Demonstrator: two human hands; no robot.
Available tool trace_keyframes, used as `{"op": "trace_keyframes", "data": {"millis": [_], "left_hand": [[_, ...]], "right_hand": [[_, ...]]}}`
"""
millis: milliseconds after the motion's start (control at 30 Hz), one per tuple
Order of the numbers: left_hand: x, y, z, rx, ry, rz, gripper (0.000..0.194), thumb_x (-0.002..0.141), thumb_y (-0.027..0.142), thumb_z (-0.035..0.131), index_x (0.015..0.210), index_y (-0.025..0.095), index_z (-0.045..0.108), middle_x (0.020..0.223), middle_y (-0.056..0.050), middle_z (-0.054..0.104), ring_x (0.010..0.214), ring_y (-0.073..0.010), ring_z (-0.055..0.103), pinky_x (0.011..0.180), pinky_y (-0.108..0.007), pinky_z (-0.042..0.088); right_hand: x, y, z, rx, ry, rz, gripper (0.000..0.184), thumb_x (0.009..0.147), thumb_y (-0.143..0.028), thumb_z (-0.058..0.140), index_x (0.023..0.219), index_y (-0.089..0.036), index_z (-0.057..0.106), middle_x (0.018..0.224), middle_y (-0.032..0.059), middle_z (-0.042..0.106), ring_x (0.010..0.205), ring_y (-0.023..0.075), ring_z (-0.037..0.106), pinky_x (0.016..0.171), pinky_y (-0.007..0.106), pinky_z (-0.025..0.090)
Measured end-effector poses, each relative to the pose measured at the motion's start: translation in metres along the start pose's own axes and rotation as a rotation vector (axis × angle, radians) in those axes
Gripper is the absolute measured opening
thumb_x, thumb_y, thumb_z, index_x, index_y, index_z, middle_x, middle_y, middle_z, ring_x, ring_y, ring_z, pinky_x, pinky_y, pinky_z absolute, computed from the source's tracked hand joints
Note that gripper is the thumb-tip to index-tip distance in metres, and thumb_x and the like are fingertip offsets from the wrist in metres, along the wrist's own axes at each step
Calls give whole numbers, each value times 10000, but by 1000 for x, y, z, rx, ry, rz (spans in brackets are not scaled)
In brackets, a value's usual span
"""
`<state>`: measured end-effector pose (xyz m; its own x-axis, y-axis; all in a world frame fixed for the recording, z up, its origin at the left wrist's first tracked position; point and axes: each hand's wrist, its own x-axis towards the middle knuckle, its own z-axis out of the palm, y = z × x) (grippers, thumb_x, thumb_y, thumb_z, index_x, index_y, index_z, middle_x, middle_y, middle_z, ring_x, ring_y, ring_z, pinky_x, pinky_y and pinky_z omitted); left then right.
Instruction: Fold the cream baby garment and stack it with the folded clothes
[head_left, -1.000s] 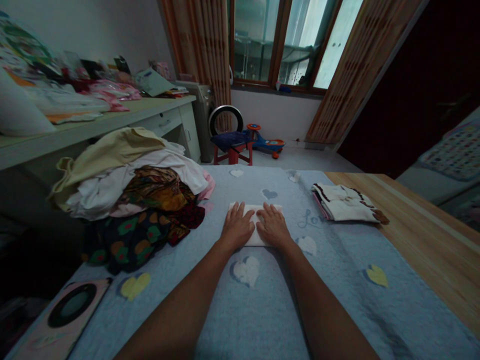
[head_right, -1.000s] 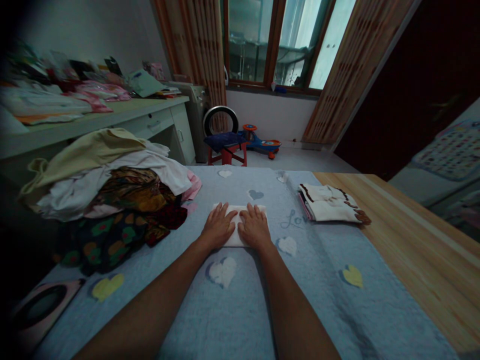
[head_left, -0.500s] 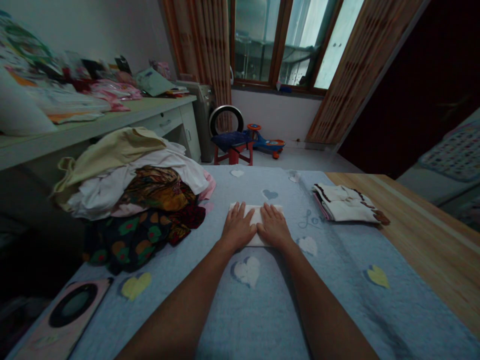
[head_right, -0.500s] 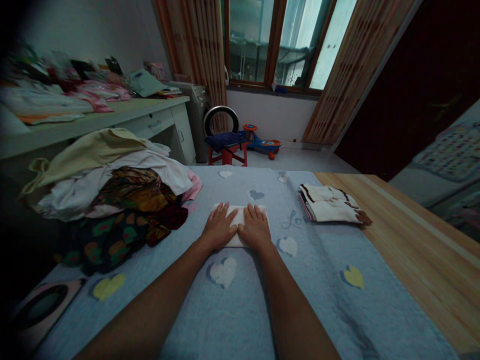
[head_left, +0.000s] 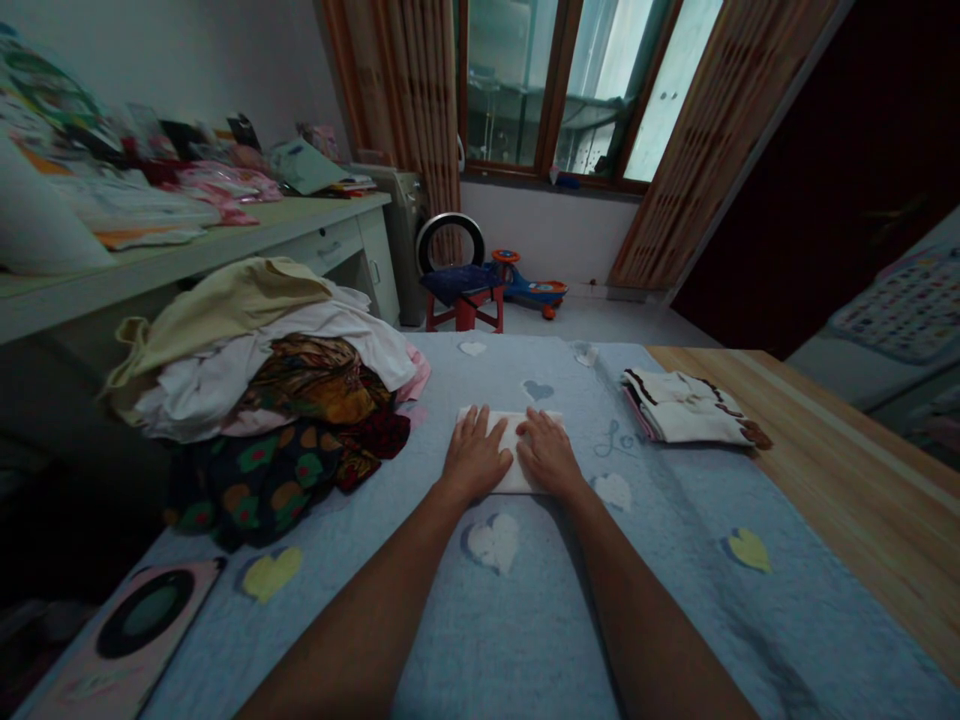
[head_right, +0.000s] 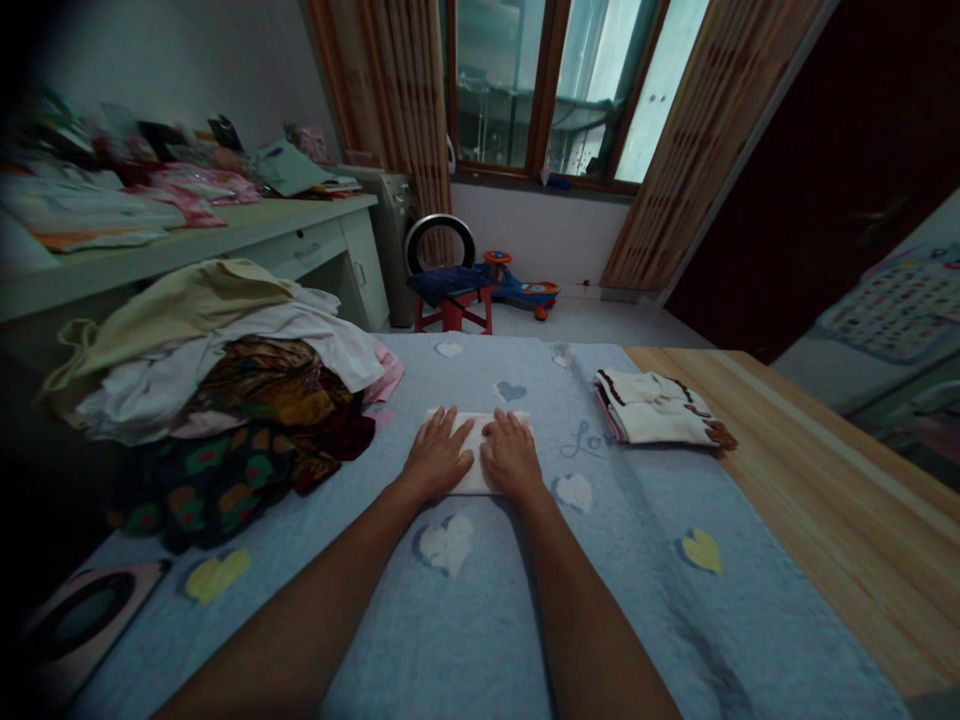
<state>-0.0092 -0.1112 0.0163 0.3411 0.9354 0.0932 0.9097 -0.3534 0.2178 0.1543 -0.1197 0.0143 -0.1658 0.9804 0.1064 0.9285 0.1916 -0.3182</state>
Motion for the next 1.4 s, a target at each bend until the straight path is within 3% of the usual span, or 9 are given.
{"op": "trace_keyframes", "data": {"millis": [533, 700, 900, 1067, 1267, 1400], "left_hand": [[1, -1, 3, 2, 2, 5, 609, 894, 493, 484, 1462, 290, 401, 1604, -87, 242, 1481, -324, 157, 1179, -473, 155], [1, -1, 3, -4, -5, 3, 613, 896, 515, 468, 1460, 285, 402, 1603, -85, 246, 1484, -313, 151, 1183, -476, 148], [0, -1, 1, 0, -11, -1, 622, 879, 490, 491, 1456, 273, 410, 1601, -92, 249, 1483, -325, 148, 1183, -474, 149], [1, -2, 2, 8, -4, 7, 647, 876, 499, 484, 1468, 259, 383, 1602, -92, 249, 1483, -321, 151, 1181, -469, 154], [1, -2, 2, 11, -9, -7, 770, 881, 485, 449, 1514, 94, 252, 1592, -151, 251, 1485, -297, 151, 1194, -433, 143], [2, -2, 2, 21, -17, -8, 758, 884, 493, 435, 1506, 94, 269, 1593, -141, 253, 1486, -289, 150, 1194, -429, 140]], "right_hand": [[0, -14, -8, -93, -74, 55, 615, 892, -291, 409, 1485, -135, 368, 1597, 95, 248, 1466, 274, 207, 1173, 465, 171], [1, -3, 0, 13, 25, 69, 736, 853, -322, 483, 1507, -56, 276, 1591, 167, 228, 1466, 238, 220, 1181, 403, 194], [7, 17, 13, 121, 178, 37, 544, 934, -235, 329, 1453, -91, 402, 1512, 160, 404, 1418, 205, 338, 1176, 412, 254], [9, 21, 13, 68, 123, 36, 552, 885, -117, 320, 1416, -98, 467, 1508, 143, 416, 1408, 191, 357, 1175, 404, 262], [7, 13, 6, -34, 58, 38, 520, 936, -153, 306, 1426, -51, 443, 1520, 146, 397, 1426, 196, 321, 1182, 355, 233], [6, 10, 2, -99, 23, 41, 532, 936, -162, 316, 1449, -55, 411, 1546, 137, 354, 1454, 211, 256, 1186, 376, 205]]}}
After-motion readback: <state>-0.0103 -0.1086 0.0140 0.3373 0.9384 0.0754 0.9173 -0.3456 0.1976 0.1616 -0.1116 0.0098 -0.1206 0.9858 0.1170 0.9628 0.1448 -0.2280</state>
